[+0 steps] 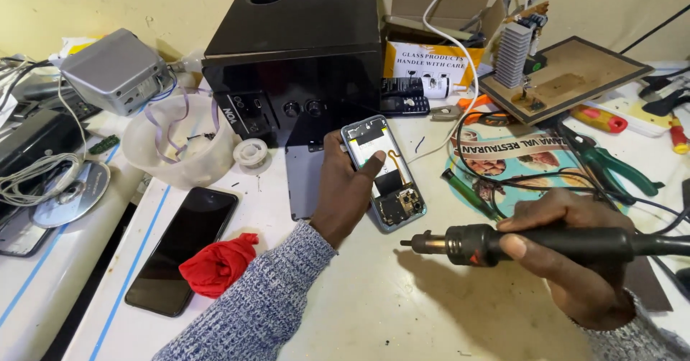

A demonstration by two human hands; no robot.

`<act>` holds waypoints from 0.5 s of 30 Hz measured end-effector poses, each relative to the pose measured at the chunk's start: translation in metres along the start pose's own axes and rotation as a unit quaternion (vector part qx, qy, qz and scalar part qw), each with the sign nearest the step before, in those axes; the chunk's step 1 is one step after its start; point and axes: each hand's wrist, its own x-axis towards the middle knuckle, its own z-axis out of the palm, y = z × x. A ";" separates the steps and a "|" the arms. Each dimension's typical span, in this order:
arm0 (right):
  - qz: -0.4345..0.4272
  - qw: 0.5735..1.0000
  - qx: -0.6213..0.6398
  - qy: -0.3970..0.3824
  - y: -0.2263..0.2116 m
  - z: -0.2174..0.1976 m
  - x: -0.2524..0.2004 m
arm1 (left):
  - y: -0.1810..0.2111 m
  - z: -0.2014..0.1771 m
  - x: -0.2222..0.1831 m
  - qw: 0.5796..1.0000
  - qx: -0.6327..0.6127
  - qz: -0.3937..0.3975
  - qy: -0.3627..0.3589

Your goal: Disassembling the back cover and internal components of a smartphone using prying tools, a screwdriver, and a heat gun.

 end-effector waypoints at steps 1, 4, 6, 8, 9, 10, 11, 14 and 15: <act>0.000 1.000 0.001 0.001 0.001 -0.001 0.000 | 0.001 0.001 -0.001 1.000 0.001 0.000 0.000; -0.008 1.000 -0.003 -0.019 0.005 -0.005 -0.001 | 0.001 0.003 -0.003 0.999 -0.022 -0.016 -0.025; 0.004 0.997 -0.061 0.039 0.010 -0.009 -0.002 | -0.001 0.004 -0.003 0.999 -0.045 -0.021 -0.014; -0.001 0.994 -0.097 0.055 0.015 -0.016 -0.001 | 0.001 0.006 -0.005 0.998 -0.062 -0.024 -0.007; -0.006 0.989 -0.132 0.070 0.018 -0.020 0.000 | 0.002 0.007 -0.006 0.996 -0.080 -0.028 0.002; -0.006 0.989 -0.133 0.072 0.020 -0.022 0.002 | 0.000 0.007 -0.006 0.996 -0.079 -0.028 0.000; -0.018 0.985 -0.139 0.102 0.023 -0.024 0.003 | -0.002 0.007 -0.005 0.998 -0.063 -0.011 0.007; -0.039 0.975 -0.163 0.145 0.023 -0.026 0.004 | -0.003 0.007 -0.006 0.999 -0.046 0.007 0.017; -0.049 0.969 -0.180 0.158 0.021 -0.026 0.004 | -0.003 0.008 -0.007 0.999 -0.046 0.009 0.021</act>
